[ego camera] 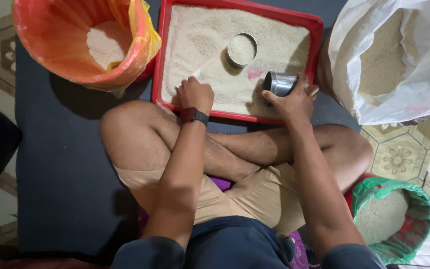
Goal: The person transfers grains from a tray into metal cups and plastic bags by hand, using one cup to scoop from the tray and pour into another cup or bag, then tamping the grains with a stick or another cup.
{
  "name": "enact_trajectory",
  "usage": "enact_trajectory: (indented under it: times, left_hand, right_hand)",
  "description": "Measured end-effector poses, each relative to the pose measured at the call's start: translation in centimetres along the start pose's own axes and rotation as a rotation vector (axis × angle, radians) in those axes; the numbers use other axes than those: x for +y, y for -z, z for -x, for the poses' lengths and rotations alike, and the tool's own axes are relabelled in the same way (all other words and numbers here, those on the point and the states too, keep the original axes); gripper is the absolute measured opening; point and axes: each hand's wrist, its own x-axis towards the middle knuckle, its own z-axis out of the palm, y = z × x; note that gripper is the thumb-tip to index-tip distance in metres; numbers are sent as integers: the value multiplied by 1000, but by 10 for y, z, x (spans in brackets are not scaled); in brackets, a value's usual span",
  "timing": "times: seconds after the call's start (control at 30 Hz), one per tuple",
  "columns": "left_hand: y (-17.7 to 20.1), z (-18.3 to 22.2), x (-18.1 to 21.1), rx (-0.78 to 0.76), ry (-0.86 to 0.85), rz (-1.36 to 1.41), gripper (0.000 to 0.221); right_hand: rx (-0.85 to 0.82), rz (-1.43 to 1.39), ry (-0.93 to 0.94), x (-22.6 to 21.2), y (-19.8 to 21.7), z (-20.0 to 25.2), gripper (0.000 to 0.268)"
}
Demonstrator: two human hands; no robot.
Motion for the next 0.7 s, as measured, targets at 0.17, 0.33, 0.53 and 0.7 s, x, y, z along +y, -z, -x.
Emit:
enact_trajectory:
  times: [0.17,0.33,0.53,0.7]
  left_hand:
    - [1,2,7,-177,145,46,46]
    - [6,0,17,-220,144,289,61]
    - [110,20,41,-599,-178,448,55]
    - [78,19,51,-605,-65,835,64]
  right_hand:
    - [-26,-24,27,-52,-14,39,116]
    - [101,-240,214,-71,-104,42,118]
    - [246,-376,249,-78,-103,45,109]
    - [137,-635,6,-49,-98,22,113]
